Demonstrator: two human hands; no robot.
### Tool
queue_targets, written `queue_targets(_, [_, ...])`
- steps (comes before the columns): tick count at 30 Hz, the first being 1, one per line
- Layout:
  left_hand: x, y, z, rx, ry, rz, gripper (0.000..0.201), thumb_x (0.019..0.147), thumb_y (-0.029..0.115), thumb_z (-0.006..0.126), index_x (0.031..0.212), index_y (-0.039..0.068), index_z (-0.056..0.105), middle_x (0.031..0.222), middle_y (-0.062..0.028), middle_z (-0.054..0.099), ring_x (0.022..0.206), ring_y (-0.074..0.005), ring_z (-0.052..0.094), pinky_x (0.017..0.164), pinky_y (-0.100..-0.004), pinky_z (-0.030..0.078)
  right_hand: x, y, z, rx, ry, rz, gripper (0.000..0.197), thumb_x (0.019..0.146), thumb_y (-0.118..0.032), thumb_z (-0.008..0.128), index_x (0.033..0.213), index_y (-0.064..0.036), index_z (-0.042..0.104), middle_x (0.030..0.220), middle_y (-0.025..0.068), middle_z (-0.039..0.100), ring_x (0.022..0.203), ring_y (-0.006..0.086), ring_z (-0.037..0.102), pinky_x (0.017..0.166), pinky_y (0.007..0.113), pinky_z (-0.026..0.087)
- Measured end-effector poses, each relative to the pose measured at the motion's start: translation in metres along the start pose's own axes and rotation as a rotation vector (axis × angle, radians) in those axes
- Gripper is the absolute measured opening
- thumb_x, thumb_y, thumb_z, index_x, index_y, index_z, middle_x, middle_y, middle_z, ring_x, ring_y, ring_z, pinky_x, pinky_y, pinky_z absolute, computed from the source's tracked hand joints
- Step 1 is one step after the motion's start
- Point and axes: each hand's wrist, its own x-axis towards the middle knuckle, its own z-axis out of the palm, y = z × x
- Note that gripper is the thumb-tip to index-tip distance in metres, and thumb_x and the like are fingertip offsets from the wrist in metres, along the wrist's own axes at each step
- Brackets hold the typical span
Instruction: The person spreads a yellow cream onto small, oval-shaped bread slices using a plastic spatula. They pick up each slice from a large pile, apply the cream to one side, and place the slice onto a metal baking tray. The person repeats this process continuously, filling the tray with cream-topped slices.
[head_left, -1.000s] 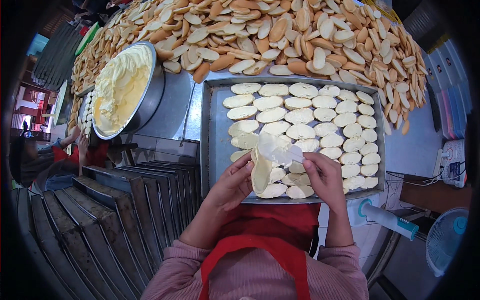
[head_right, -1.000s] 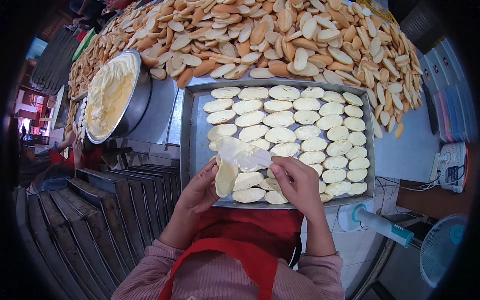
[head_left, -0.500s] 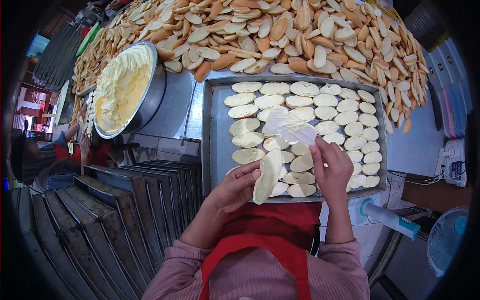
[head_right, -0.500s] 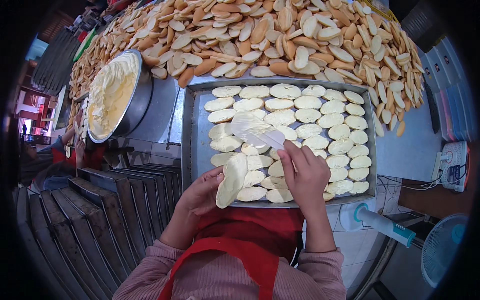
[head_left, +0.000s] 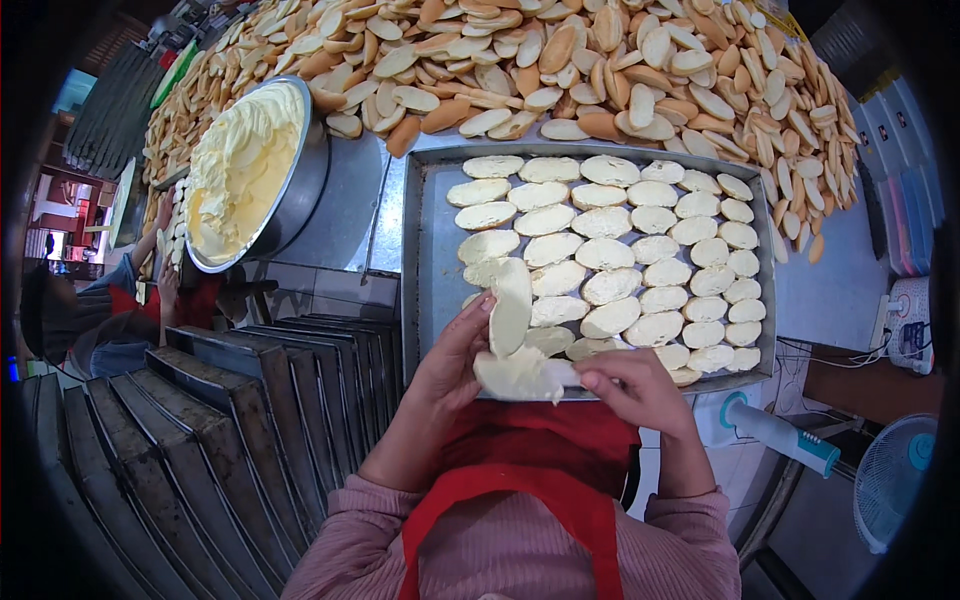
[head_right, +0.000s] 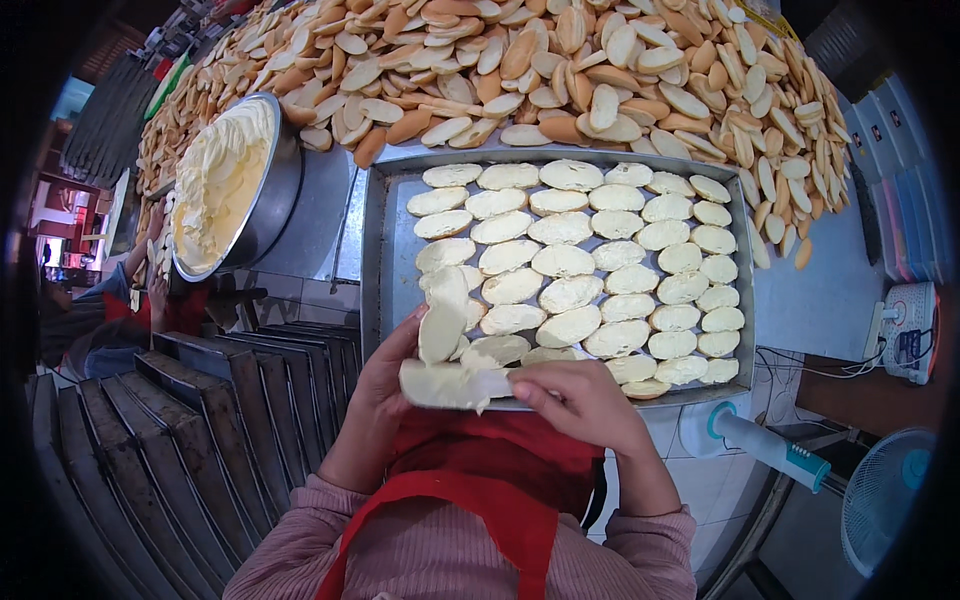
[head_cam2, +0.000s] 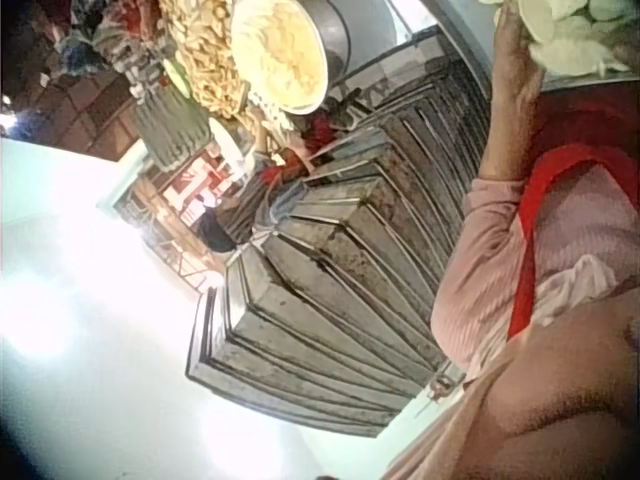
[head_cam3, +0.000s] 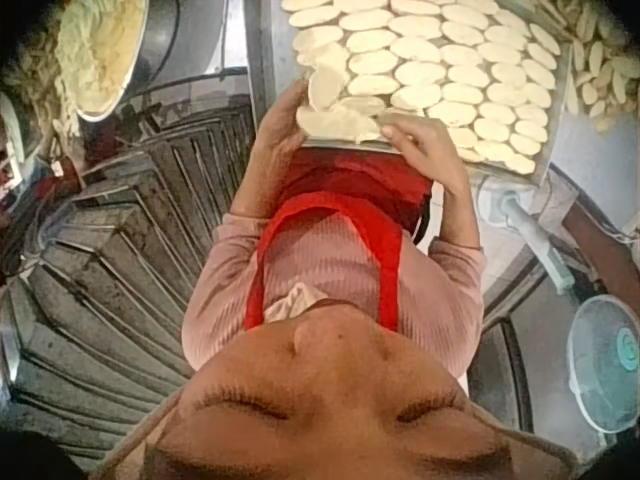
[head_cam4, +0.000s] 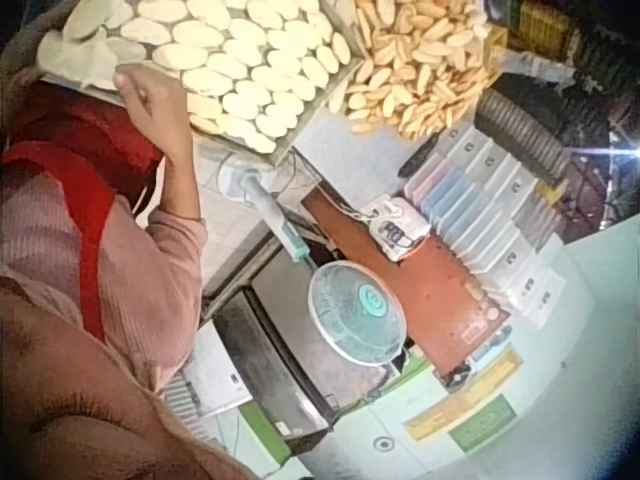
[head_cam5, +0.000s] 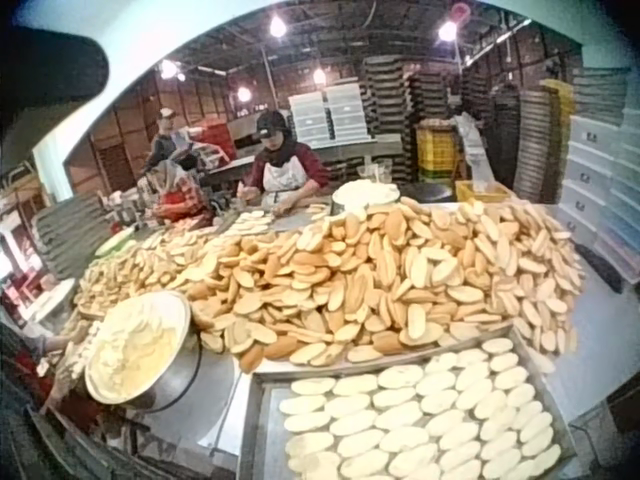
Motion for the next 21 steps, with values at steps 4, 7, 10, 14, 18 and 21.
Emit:
queue_targets(4, [-0.001, -0.001, -0.002, 0.000, -0.026, 0.010, 0.046, 0.095, 0.022, 0.050, 0.135, 0.004, 0.037, 0.126, -0.0071, 0.053, 0.114, -0.0165, 0.054, 0.094, -0.0313, 0.047, -0.002, 0.010, 0.004, 0.152, 0.042, -0.025, 0.027, 0.093, -0.025, 0.054, 0.098, -0.0002, 0.064, 0.072, 0.0073, 0.061, 0.061, 0.0158, 0.056, 0.058, 0.028, 0.045])
queue_targets(7, [-0.005, -0.003, -0.001, -0.089, -0.054, 0.015, 0.042, 0.095, 0.021, 0.050, 0.132, 0.003, 0.040, 0.121, -0.0110, 0.055, 0.108, -0.0205, 0.058, 0.086, -0.0289, 0.053, 0.008, 0.018, 0.003, 0.319, 0.190, 0.144, 0.035, 0.097, -0.030, 0.047, 0.098, -0.0001, 0.064, 0.062, 0.0006, 0.050, 0.056, 0.0074, 0.043, 0.052, 0.023, 0.037])
queue_targets(10, [-0.004, -0.006, -0.005, -0.223, -0.166, -0.002, 0.040, 0.095, 0.020, 0.050, 0.130, 0.002, 0.042, 0.118, -0.0135, 0.057, 0.103, -0.0240, 0.061, 0.080, -0.0274, 0.057, 0.022, 0.022, 0.011, 0.549, 0.236, 0.306, 0.045, 0.101, -0.038, 0.036, 0.099, -0.0033, 0.063, 0.057, -0.0076, 0.033, 0.052, 0.0016, 0.026, 0.047, 0.019, 0.022])
queue_targets(14, [-0.003, -0.012, -0.003, -0.261, -0.191, 0.020, 0.039, 0.095, 0.021, 0.050, 0.129, 0.003, 0.042, 0.118, -0.0144, 0.057, 0.100, -0.0254, 0.062, 0.081, -0.0276, 0.056, 0.019, 0.033, 0.041, 0.780, 0.147, 0.332, 0.045, 0.100, -0.041, 0.035, 0.102, -0.0034, 0.060, 0.057, -0.0073, 0.032, 0.049, 0.0018, 0.026, 0.044, 0.019, 0.021])
queue_targets(18, [-0.001, -0.016, 0.003, -0.218, -0.054, 0.135, 0.039, 0.095, 0.021, 0.051, 0.130, 0.005, 0.041, 0.121, -0.0126, 0.055, 0.103, -0.0230, 0.060, 0.081, -0.0270, 0.056, 0.012, 0.032, 0.055, 0.763, 0.158, 0.293, 0.046, 0.100, -0.040, 0.035, 0.101, -0.0018, 0.061, 0.057, -0.0071, 0.032, 0.050, 0.0025, 0.026, 0.046, 0.020, 0.023])
queue_targets(21, [-0.002, -0.012, 0.005, -0.137, -0.022, 0.217, 0.043, 0.095, 0.021, 0.051, 0.132, 0.006, 0.038, 0.124, -0.0107, 0.053, 0.108, -0.0211, 0.058, 0.084, -0.0285, 0.055, 0.002, 0.027, 0.049, 0.578, 0.150, 0.173, 0.044, 0.100, -0.037, 0.040, 0.102, 0.0003, 0.063, 0.058, -0.0033, 0.041, 0.052, 0.0053, 0.035, 0.049, 0.022, 0.031])
